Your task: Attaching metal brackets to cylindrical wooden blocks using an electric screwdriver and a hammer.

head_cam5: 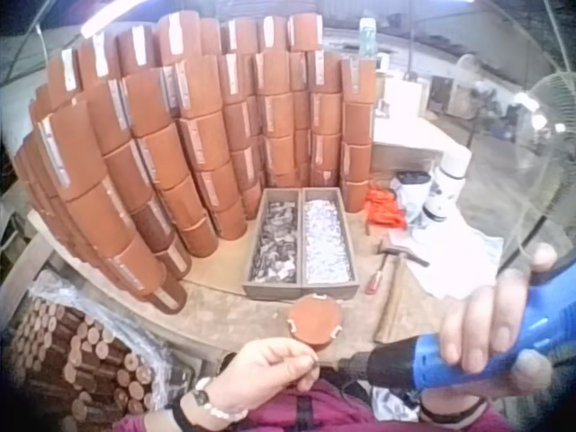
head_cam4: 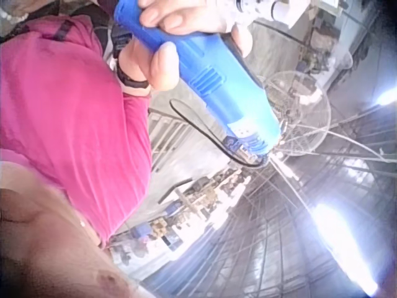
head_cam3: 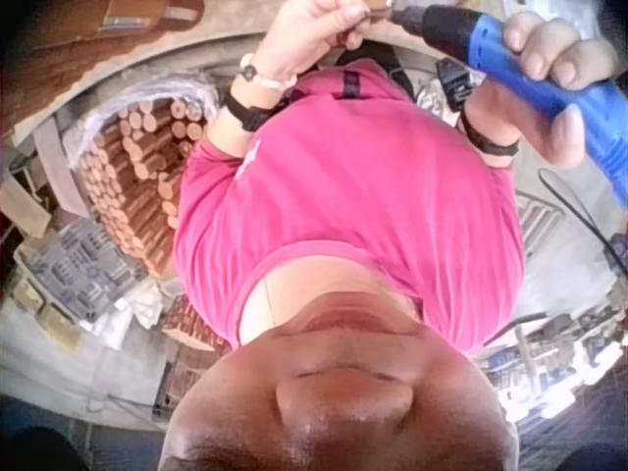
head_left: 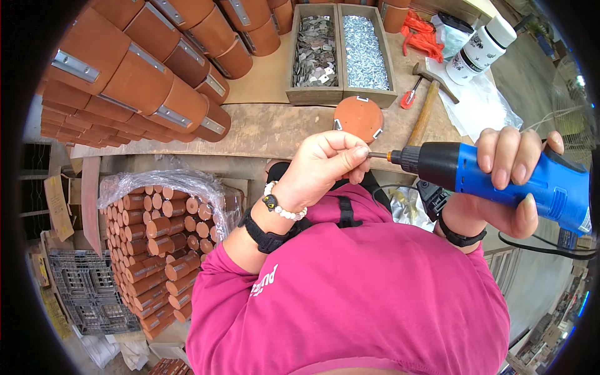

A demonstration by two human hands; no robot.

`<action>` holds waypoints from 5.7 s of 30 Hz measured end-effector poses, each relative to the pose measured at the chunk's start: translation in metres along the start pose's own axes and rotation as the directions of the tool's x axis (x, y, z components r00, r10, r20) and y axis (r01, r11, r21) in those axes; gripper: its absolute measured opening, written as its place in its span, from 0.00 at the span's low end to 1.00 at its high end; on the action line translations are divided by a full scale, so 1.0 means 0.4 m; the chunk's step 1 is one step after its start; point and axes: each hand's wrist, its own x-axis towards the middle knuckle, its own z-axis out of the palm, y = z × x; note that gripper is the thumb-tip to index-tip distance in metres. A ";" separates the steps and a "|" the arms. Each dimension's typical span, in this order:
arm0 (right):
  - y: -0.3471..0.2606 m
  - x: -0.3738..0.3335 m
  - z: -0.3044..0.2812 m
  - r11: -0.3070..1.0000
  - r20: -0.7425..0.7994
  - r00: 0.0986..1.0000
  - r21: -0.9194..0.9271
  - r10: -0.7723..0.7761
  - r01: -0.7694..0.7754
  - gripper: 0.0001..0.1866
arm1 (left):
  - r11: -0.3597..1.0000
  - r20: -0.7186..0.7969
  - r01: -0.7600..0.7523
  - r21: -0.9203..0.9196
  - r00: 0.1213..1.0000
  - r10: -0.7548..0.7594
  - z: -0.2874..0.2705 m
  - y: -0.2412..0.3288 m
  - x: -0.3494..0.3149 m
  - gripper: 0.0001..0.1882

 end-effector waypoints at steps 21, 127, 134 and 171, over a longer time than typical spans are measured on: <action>-0.050 -0.014 -0.099 0.999 -0.182 0.983 0.027 -0.015 0.020 0.31 | -0.206 0.023 0.026 0.978 0.972 0.235 -0.258 0.106 0.324 0.10; 0.014 -0.051 -0.094 0.998 -0.532 0.846 -0.018 0.041 -0.059 0.17 | -0.134 0.178 -0.134 0.982 0.417 0.891 -0.037 -0.171 0.077 0.08; -0.012 -0.060 -0.190 0.994 -0.479 0.873 -0.016 0.085 -0.106 0.19 | -0.071 0.096 -0.071 0.995 0.471 0.877 -0.032 -0.152 0.062 0.10; 0.085 -0.027 -0.009 0.982 -0.214 0.972 -0.138 0.098 -0.129 0.28 | -0.021 0.170 -0.237 0.971 0.630 0.758 -0.050 -0.116 0.063 0.12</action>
